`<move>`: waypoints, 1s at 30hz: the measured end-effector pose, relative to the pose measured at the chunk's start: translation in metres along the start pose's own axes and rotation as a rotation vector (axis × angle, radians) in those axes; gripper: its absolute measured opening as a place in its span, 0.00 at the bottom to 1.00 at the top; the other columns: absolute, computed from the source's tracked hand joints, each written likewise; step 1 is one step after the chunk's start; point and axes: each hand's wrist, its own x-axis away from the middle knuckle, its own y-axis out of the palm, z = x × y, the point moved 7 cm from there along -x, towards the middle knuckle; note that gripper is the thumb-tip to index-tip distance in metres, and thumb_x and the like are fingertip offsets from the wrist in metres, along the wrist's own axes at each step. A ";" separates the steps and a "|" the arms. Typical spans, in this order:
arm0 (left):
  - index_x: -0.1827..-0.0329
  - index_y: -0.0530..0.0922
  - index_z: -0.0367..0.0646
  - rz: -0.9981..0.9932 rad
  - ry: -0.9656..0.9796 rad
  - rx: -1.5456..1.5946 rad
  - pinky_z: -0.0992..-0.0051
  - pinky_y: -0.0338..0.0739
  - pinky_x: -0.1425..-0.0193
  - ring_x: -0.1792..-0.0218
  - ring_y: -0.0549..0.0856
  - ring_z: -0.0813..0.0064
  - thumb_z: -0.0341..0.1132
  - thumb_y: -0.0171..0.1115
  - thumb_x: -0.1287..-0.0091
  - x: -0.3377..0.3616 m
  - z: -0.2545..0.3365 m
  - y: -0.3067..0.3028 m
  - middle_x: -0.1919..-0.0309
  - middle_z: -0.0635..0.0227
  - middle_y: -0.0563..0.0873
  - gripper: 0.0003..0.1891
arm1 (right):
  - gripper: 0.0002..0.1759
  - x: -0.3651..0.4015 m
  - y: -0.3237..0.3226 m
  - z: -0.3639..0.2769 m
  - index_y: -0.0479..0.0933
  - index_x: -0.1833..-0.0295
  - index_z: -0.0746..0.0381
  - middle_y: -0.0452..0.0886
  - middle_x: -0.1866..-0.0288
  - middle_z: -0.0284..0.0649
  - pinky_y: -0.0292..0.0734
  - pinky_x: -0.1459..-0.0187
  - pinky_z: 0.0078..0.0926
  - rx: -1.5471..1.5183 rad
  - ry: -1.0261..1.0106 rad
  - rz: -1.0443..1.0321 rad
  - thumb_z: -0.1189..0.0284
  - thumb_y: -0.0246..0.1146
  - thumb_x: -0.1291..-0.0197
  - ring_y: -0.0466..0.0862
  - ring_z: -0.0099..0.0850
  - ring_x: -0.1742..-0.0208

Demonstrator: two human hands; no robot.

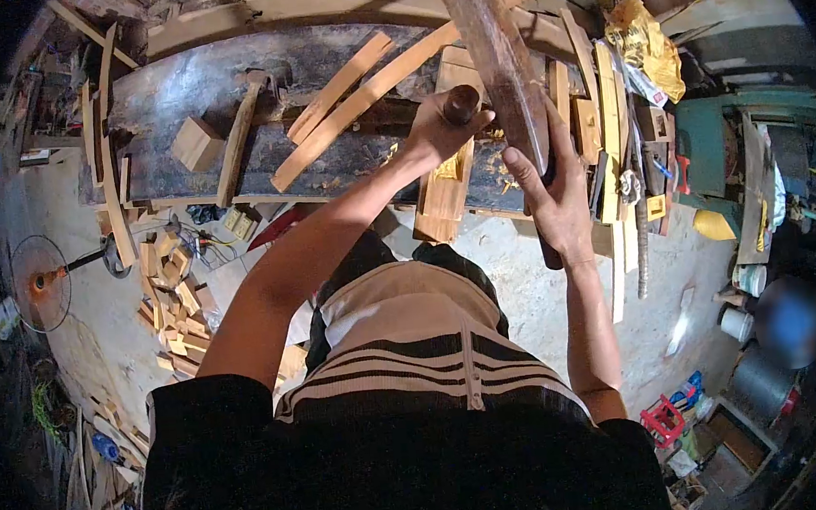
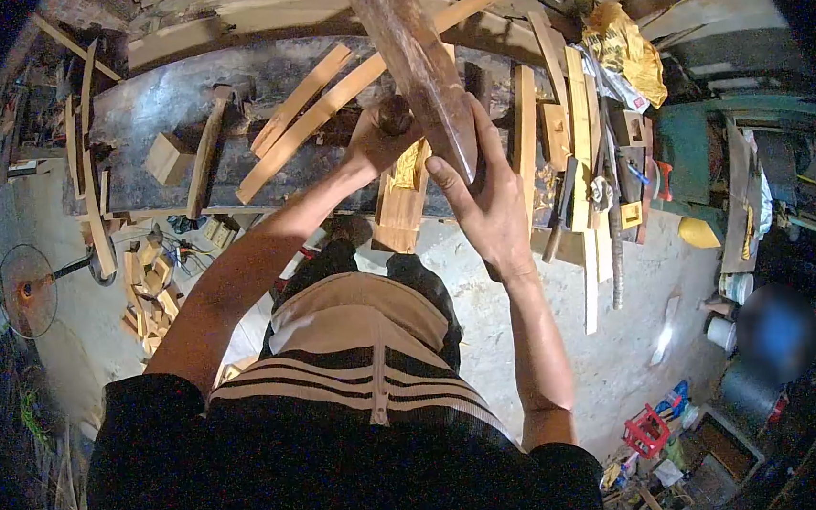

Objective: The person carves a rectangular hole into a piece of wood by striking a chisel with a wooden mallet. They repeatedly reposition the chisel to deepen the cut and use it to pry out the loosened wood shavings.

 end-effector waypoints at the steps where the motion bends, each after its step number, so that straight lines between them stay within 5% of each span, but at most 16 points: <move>1: 0.67 0.77 0.40 0.000 -0.003 0.000 0.77 0.73 0.65 0.71 0.74 0.86 0.34 0.69 0.36 0.002 0.006 0.000 0.75 0.76 0.78 0.09 | 0.44 0.000 -0.001 0.000 0.56 0.23 0.65 0.66 0.26 0.54 0.65 0.29 0.37 -0.001 0.002 -0.001 0.59 0.68 0.37 0.69 0.41 0.27; 4: 0.66 0.78 0.40 -0.033 -0.057 -0.045 0.77 0.75 0.63 0.70 0.76 0.85 0.34 0.70 0.36 0.007 0.009 0.001 0.75 0.75 0.80 0.09 | 0.44 -0.001 -0.007 -0.021 0.55 0.23 0.64 0.70 0.29 0.58 0.69 0.32 0.40 -0.021 -0.026 0.014 0.60 0.68 0.37 0.73 0.43 0.30; 7: 0.65 0.78 0.39 -0.108 -0.014 0.070 0.76 0.76 0.62 0.69 0.77 0.85 0.34 0.70 0.36 0.006 0.002 0.010 0.74 0.73 0.82 0.10 | 0.42 0.001 -0.015 -0.052 0.56 0.23 0.62 0.75 0.36 0.60 0.78 0.40 0.41 0.075 -0.279 0.160 0.61 0.67 0.36 0.81 0.46 0.39; 9: 0.63 0.81 0.39 -0.017 0.041 0.045 0.76 0.77 0.60 0.67 0.79 0.84 0.34 0.70 0.37 0.008 0.013 0.009 0.72 0.71 0.85 0.08 | 0.42 0.001 -0.010 -0.038 0.57 0.22 0.56 0.81 0.44 0.60 0.84 0.49 0.43 0.242 -0.309 0.141 0.59 0.67 0.38 0.86 0.50 0.48; 10: 0.57 0.82 0.39 0.005 0.129 0.144 0.76 0.78 0.58 0.64 0.83 0.84 0.33 0.69 0.36 0.005 0.005 0.013 0.66 0.69 0.88 0.09 | 0.43 0.000 -0.004 -0.011 0.57 0.22 0.51 0.86 0.56 0.57 0.86 0.58 0.45 0.414 -0.077 0.020 0.57 0.68 0.39 0.88 0.54 0.60; 11: 0.51 0.82 0.40 -0.029 -0.035 -0.113 0.75 0.79 0.55 0.60 0.85 0.83 0.34 0.70 0.36 0.005 -0.008 0.009 0.60 0.66 0.89 0.13 | 0.42 -0.004 0.004 0.000 0.57 0.22 0.50 0.87 0.64 0.54 0.86 0.60 0.45 0.569 -0.080 -0.074 0.57 0.67 0.39 0.88 0.55 0.66; 13: 0.53 0.82 0.39 -0.026 -0.035 0.127 0.75 0.79 0.56 0.61 0.84 0.84 0.34 0.71 0.37 -0.001 -0.013 0.015 0.62 0.67 0.89 0.13 | 0.42 -0.008 0.000 0.002 0.56 0.22 0.51 0.86 0.59 0.56 0.86 0.58 0.45 0.441 -0.071 -0.120 0.57 0.67 0.38 0.88 0.55 0.62; 17: 0.56 0.82 0.39 -0.034 -0.009 -0.041 0.77 0.79 0.57 0.63 0.83 0.85 0.31 0.70 0.37 0.011 0.014 0.007 0.64 0.69 0.88 0.10 | 0.42 -0.005 -0.010 -0.032 0.57 0.22 0.52 0.84 0.51 0.61 0.85 0.55 0.45 0.236 -0.284 0.114 0.56 0.66 0.38 0.87 0.56 0.56; 20: 0.54 0.80 0.37 -0.107 -0.126 0.002 0.79 0.79 0.55 0.61 0.82 0.84 0.26 0.68 0.36 0.011 -0.002 -0.001 0.59 0.70 0.87 0.10 | 0.41 -0.006 0.004 0.003 0.58 0.23 0.54 0.84 0.56 0.63 0.84 0.54 0.45 0.437 0.043 -0.081 0.55 0.65 0.38 0.88 0.55 0.60; 21: 0.53 0.80 0.37 0.019 0.027 0.202 0.78 0.79 0.56 0.60 0.82 0.84 0.29 0.70 0.36 0.011 -0.007 -0.007 0.60 0.69 0.87 0.11 | 0.41 -0.011 0.009 0.009 0.58 0.23 0.54 0.84 0.59 0.62 0.83 0.53 0.45 0.410 -0.044 -0.115 0.55 0.65 0.38 0.87 0.56 0.60; 26: 0.69 0.74 0.45 0.221 -0.220 0.217 0.80 0.68 0.69 0.73 0.73 0.88 0.33 0.73 0.36 0.023 -0.004 -0.043 0.75 0.81 0.76 0.12 | 0.41 -0.001 0.011 0.031 0.57 0.23 0.59 0.79 0.40 0.60 0.75 0.39 0.39 0.128 0.069 -0.094 0.56 0.65 0.35 0.81 0.47 0.38; 30: 0.69 0.76 0.45 0.145 -0.166 0.195 0.81 0.67 0.68 0.71 0.73 0.88 0.32 0.72 0.36 0.020 -0.008 -0.033 0.73 0.81 0.77 0.11 | 0.42 0.002 -0.001 0.033 0.56 0.23 0.61 0.75 0.34 0.56 0.72 0.35 0.37 0.148 0.032 -0.050 0.56 0.65 0.35 0.77 0.41 0.33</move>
